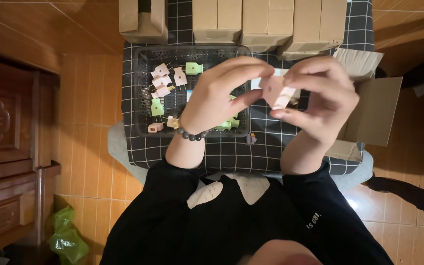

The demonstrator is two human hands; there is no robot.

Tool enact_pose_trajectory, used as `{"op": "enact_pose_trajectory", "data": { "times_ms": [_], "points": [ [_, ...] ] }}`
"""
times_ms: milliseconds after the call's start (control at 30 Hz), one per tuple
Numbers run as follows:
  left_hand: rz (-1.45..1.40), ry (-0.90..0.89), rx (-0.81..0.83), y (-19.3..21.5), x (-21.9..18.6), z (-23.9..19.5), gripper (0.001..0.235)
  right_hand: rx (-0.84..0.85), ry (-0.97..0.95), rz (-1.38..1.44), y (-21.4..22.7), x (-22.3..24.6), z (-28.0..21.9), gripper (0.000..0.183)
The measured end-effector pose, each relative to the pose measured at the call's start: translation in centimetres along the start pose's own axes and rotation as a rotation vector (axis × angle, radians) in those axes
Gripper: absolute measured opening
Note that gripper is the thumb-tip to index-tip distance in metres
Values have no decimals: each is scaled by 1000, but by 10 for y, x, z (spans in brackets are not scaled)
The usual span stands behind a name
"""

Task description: The person handles pink and green plastic plug housings, fitting pieces together and placing the assembled units into a cardboard box.

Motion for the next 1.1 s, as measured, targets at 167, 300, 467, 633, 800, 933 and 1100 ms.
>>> {"op": "enact_pose_trajectory", "data": {
  "times_ms": [167, 300, 467, 633, 800, 933, 1100],
  "points": [
    [-12, -3, 7, -11, 8, 1, 44, -40, 41, -36, 2, 0, -2, 41],
    [-6, -26, -48, 5, -6, 1, 37, -115, 39, -66, 15, -4, -5, 47],
    [-158, 26, -17, 6, 0, -3, 47, -99, 100, -75, 14, -8, -7, 47],
    [-188, -50, -10, -6, 8, 0, 44, -126, 146, -59, 7, -5, -7, 42],
    [-215, -192, -110, 2, -13, 4, 37, 54, 108, -57, -19, -9, -1, 41],
    [-96, -207, -117, 7, -30, 5, 30, 95, 4, -121, -23, 3, 4, 30],
    [-46, -186, -141, 13, -31, 3, 33, 41, -12, -118, -14, 1, 5, 50]
  ]
}}
Point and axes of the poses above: each hand's wrist, its own z-axis towards the middle knuckle, its own y-axis out of the back of the hand, x = y × z, the point moved 10 cm from there along z, towards the middle knuckle, and after that the axes turned 11 degrees about -z, right-handed, at the moved point
